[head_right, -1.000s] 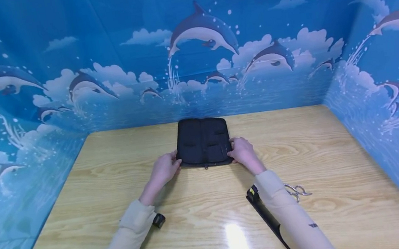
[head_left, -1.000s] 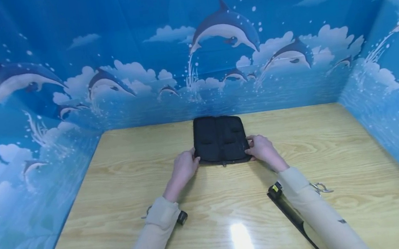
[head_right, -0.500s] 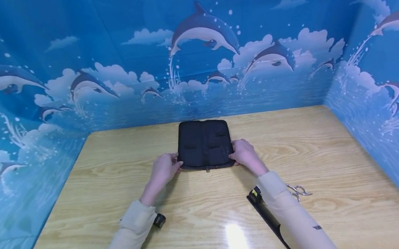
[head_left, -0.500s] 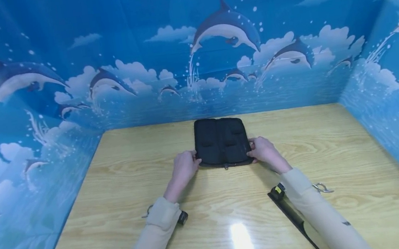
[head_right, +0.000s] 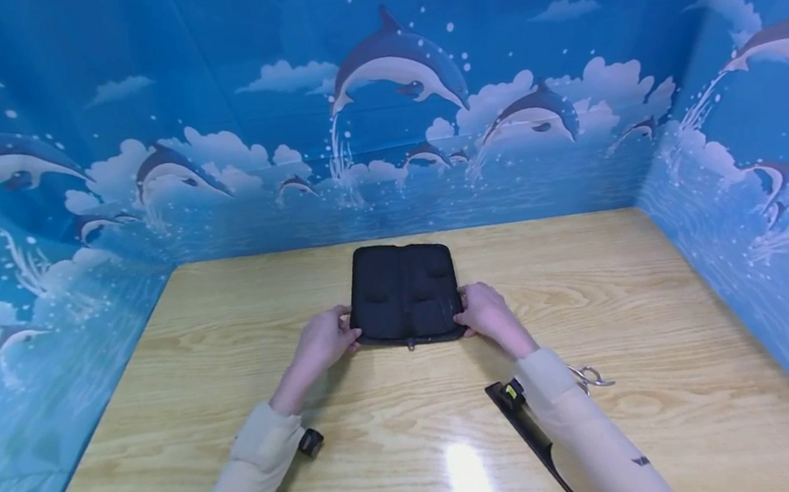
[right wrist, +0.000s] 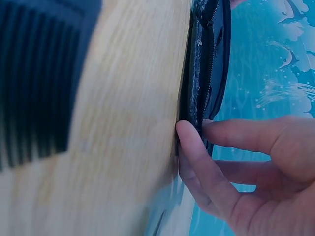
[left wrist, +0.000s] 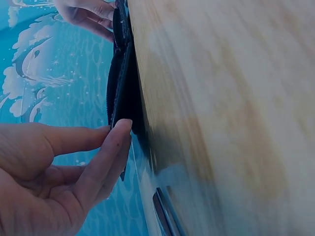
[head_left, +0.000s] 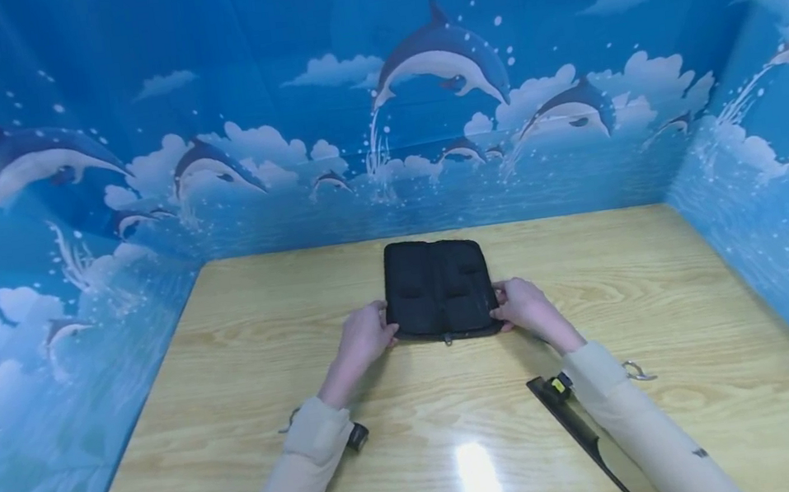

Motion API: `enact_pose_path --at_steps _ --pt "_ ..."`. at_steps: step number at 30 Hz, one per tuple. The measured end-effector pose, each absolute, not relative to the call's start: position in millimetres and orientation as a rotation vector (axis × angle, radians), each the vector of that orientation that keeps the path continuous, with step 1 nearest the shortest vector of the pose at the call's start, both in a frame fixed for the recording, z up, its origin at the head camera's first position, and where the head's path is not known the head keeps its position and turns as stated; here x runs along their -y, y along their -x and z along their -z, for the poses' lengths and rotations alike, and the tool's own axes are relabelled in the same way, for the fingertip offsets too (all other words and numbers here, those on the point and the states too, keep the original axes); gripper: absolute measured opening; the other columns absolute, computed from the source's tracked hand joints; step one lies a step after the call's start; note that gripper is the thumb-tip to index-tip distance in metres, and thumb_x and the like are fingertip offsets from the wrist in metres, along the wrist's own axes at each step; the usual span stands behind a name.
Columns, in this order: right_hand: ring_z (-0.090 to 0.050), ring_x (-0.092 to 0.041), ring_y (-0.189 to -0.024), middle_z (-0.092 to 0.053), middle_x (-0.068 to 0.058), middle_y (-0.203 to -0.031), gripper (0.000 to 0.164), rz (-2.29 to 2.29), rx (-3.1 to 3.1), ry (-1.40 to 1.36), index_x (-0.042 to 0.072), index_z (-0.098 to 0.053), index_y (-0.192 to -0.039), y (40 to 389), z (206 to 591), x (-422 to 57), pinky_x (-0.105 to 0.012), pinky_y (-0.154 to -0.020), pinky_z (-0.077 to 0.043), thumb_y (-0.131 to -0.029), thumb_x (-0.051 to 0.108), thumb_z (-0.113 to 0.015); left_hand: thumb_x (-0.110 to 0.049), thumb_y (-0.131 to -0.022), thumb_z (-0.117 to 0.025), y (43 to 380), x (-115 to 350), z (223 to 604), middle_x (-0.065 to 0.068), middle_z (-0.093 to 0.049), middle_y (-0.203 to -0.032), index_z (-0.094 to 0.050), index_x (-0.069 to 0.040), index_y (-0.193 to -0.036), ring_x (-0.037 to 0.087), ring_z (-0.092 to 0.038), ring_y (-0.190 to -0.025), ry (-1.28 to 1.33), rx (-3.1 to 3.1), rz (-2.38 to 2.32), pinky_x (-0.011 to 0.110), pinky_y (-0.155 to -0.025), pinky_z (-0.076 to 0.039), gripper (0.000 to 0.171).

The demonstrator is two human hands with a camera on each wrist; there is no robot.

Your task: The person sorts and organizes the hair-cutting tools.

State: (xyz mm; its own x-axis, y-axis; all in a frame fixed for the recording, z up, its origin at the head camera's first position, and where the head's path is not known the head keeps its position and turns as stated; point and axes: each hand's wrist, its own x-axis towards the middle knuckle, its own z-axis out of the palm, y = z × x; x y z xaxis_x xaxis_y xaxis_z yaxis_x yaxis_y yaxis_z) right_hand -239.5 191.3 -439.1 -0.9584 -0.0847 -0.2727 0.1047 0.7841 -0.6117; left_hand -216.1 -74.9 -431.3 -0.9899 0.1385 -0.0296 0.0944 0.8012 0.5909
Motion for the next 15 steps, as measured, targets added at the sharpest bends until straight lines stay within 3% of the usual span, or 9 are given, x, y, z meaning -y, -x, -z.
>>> enact_pose_path --at_steps 3,8,11,15 --pt "-0.062 -0.014 -0.056 -0.054 -0.015 -0.105 0.063 0.917 -2.706 0.007 -0.004 -0.035 -0.139 236.3 440.2 -191.6 -0.028 -0.06 -0.056 -0.084 0.009 -0.063 -0.009 -0.082 -0.067 211.7 76.6 432.6 0.002 -0.066 -0.067 -0.049 0.004 -0.128 0.008 -0.06 -0.052 -0.186 -2.878 -0.975 0.029 -0.061 -0.052 0.052" --pt "-0.062 -0.011 -0.055 -0.055 -0.011 -0.101 0.063 0.861 -2.736 0.028 -0.004 -0.036 -0.139 230.8 440.0 -191.4 -0.036 -0.08 -0.054 -0.084 0.011 -0.064 -0.009 -0.081 -0.067 206.0 79.9 435.0 0.005 -0.07 -0.07 -0.051 0.006 -0.125 0.01 -0.061 -0.054 -0.226 -2.865 -0.987 0.025 -0.056 -0.051 0.049" --pt "-0.062 -0.012 -0.056 -0.055 -0.012 -0.103 0.063 0.862 -2.731 0.031 -0.004 -0.035 -0.139 227.8 438.3 -191.1 -0.04 -0.084 -0.052 -0.084 0.011 -0.063 -0.01 -0.081 -0.067 203.8 81.7 435.5 0.005 -0.07 -0.07 -0.052 0.006 -0.124 0.009 -0.061 -0.054 -0.244 -2.876 -0.966 0.029 -0.061 -0.052 0.048" --pt "-0.063 -0.013 -0.057 -0.055 -0.015 -0.108 0.064 0.885 -2.711 0.023 -0.003 -0.034 -0.14 224.6 436.6 -190.9 -0.038 -0.081 -0.054 -0.084 0.01 -0.063 -0.013 -0.081 -0.068 202.0 83.0 434.9 0.002 -0.07 -0.067 -0.054 0.005 -0.122 0.006 -0.058 -0.052 -0.262 -2.909 -0.896 0.037 -0.077 -0.052 0.047"
